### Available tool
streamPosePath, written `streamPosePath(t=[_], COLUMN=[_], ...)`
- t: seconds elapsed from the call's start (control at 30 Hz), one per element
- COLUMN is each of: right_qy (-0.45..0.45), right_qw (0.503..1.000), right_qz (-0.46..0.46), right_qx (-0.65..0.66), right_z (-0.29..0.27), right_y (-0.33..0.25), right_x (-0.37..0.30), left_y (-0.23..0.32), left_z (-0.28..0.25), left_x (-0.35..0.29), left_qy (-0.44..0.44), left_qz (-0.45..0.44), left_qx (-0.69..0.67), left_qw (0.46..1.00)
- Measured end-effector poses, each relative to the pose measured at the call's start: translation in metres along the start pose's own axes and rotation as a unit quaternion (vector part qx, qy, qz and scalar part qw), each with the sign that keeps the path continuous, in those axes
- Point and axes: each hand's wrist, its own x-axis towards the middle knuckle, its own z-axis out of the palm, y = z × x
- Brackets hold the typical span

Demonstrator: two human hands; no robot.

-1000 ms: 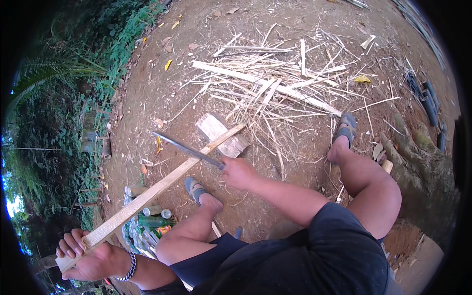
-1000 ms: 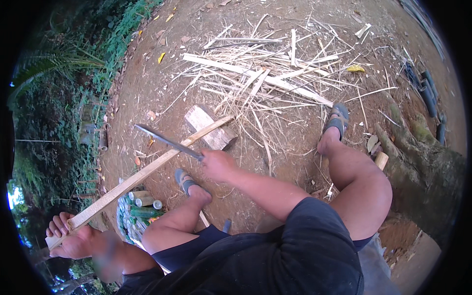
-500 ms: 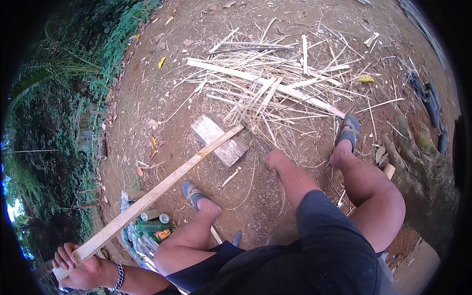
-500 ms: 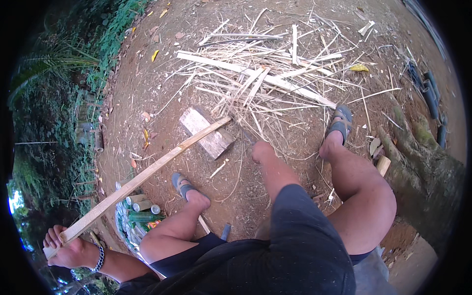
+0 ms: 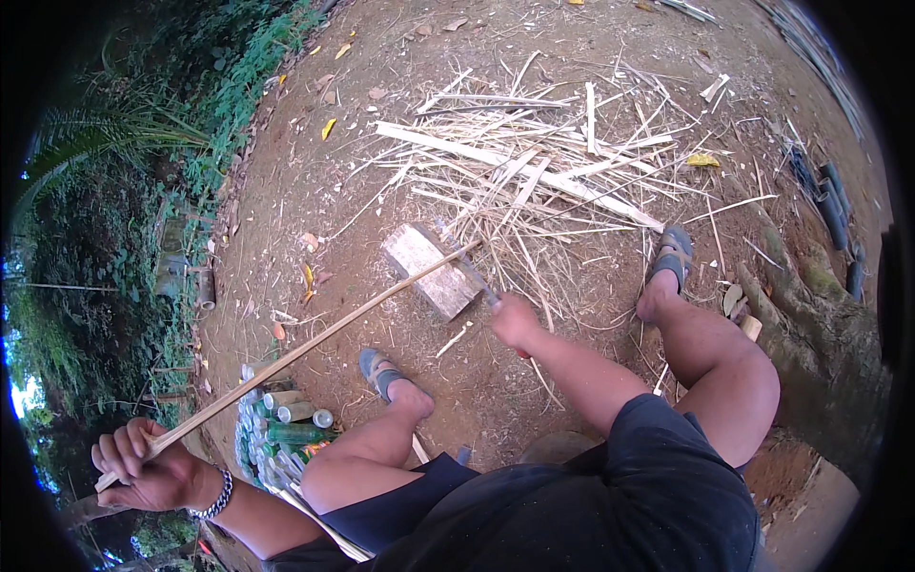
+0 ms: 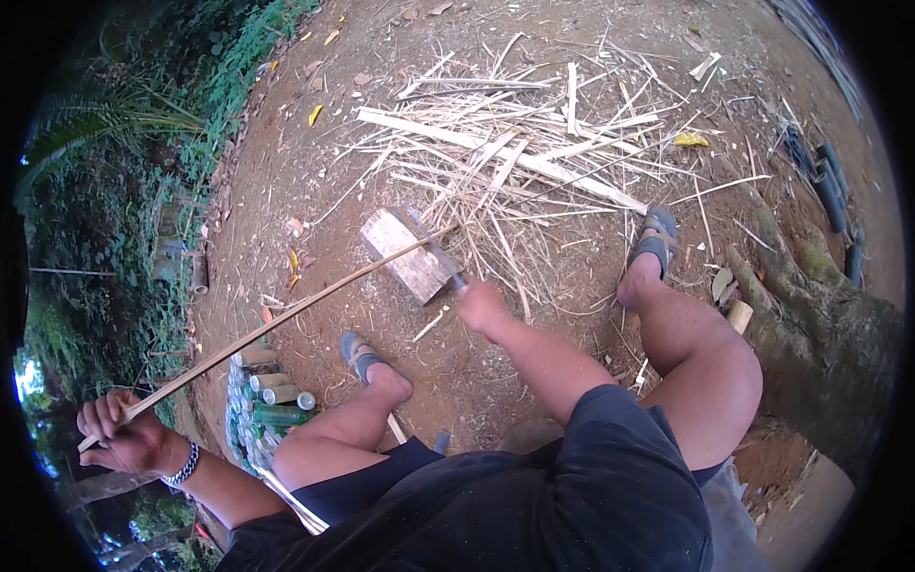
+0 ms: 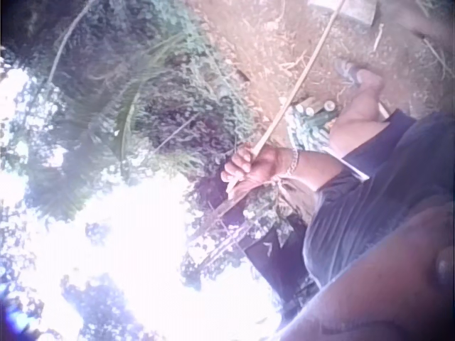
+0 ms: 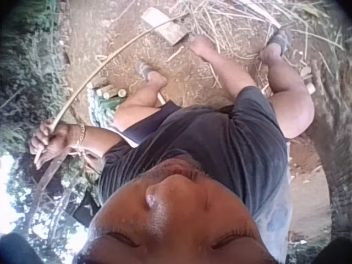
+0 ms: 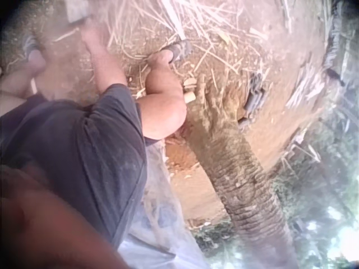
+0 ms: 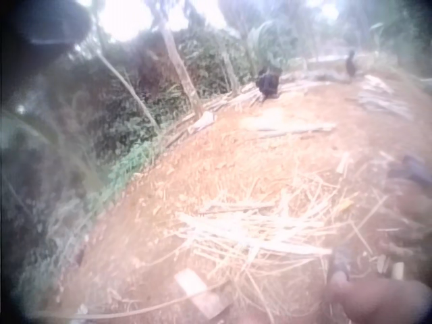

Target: The person uses a large blade to shave the surface of a bamboo pole, holding it against a wooden block and repeatedly scraping the exterior while rotating the pole by hand.

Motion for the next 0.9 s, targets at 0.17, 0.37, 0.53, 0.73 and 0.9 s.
streamPosePath(t=[0.17, 0.37, 0.53, 0.73, 0.9], right_qy=[-0.118, -0.134, -0.109, -0.146, -0.18], right_qw=[0.971, 0.931, 0.95, 0.938, 0.953], right_qz=[-0.201, -0.338, -0.291, -0.314, -0.242], right_qx=[-0.061, 0.002, -0.023, 0.007, -0.038], right_z=[-0.019, -0.02, -0.02, -0.024, -0.035], right_y=[-0.123, -0.177, -0.133, -0.18, -0.162], right_x=[-0.076, -0.168, -0.156, -0.202, -0.183], left_y=[0.006, 0.027, 0.027, 0.032, 0.033], left_z=[0.006, 0.021, 0.023, 0.033, 0.052], left_x=[-0.02, -0.057, -0.072, -0.085, -0.095], left_qy=[-0.039, -0.038, -0.035, -0.06, -0.054], left_qz=[-0.009, 0.027, 0.043, 0.049, 0.056], left_qx=[-0.043, -0.034, -0.017, -0.028, -0.021], left_qw=[0.998, 0.998, 0.998, 0.997, 0.997])
